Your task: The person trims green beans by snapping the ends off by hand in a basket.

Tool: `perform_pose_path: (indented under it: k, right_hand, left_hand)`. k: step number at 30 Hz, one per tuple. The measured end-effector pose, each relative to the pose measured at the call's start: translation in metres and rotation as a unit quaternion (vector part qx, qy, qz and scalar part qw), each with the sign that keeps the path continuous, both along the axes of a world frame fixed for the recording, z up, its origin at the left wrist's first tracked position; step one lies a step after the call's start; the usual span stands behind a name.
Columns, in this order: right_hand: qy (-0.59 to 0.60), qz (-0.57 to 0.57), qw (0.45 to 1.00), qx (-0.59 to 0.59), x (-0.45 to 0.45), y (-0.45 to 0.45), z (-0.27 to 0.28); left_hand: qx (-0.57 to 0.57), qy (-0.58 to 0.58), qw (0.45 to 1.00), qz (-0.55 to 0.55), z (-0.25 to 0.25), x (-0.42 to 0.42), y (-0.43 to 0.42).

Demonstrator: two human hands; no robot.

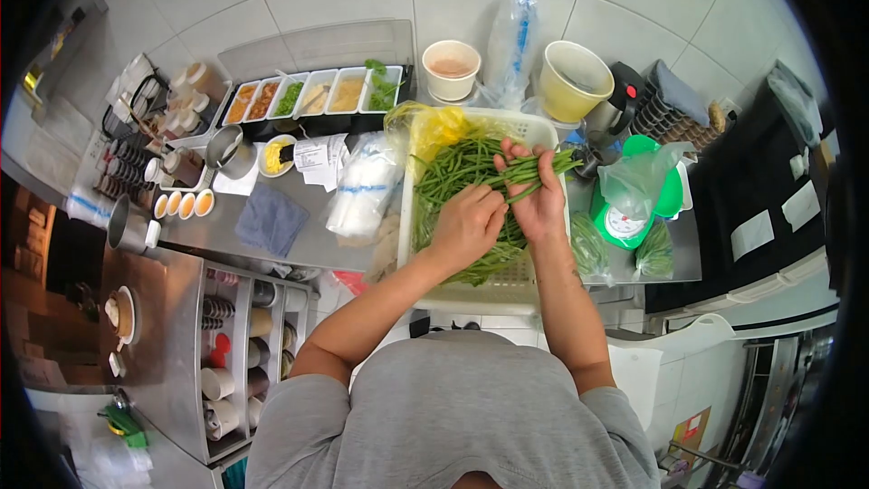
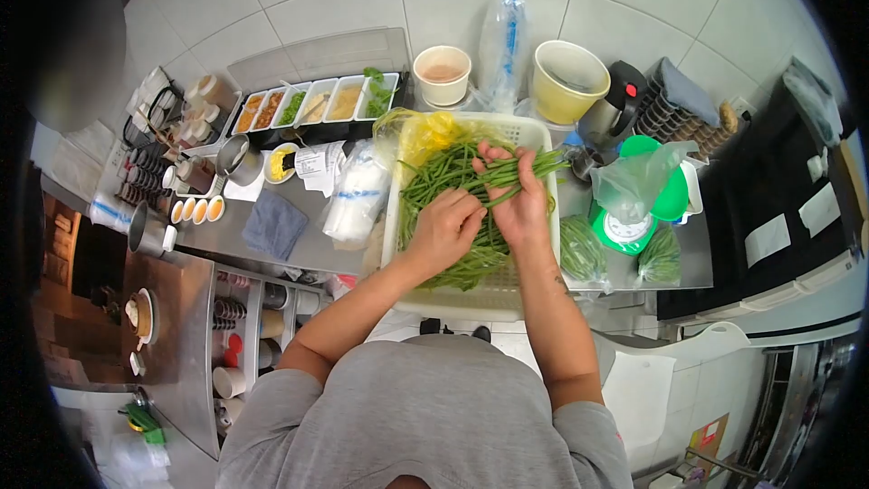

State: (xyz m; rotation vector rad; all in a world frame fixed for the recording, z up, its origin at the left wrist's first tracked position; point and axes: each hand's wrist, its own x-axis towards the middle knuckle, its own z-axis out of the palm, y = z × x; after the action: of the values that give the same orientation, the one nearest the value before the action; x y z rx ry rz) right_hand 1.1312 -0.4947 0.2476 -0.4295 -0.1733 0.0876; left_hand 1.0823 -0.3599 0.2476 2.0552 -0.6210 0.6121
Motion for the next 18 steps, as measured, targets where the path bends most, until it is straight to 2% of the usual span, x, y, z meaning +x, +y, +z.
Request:
perform_pose_path:
  k: [2,4,5,8,11,14,18]
  right_hand:
    - [-0.006,-0.01,0.999,-0.034,-0.006,0.007,0.003]
    - [-0.056,-0.019,0.993,-0.104,-0.015,0.016,0.008]
    - [-0.036,-0.025,0.991,-0.123,-0.021,0.021,0.011]
    - [-0.049,-0.03,0.995,-0.084,-0.015,0.016,0.008]
    - [-0.004,-0.009,1.0,0.003,0.001,-0.004,-0.004]
    - [-0.006,0.011,1.0,0.028,0.007,-0.009,-0.01]
    - [0.028,0.0,1.0,-0.008,-0.001,-0.003,0.002]
  left_hand:
    - [-0.016,0.013,0.999,0.029,-0.004,-0.001,-0.003]
    - [-0.049,0.222,0.969,0.1,-0.004,0.007,-0.003]
    - [-0.065,0.323,0.935,0.133,-0.004,0.012,-0.003]
    - [-0.255,0.417,0.872,0.035,-0.027,0.029,0.025]
    - [-0.089,0.248,0.961,0.08,-0.017,0.021,0.041]
    - [-0.097,0.191,0.977,0.014,0.005,0.01,0.04]
    - [-0.073,0.223,0.972,-0.017,0.004,0.01,0.03]
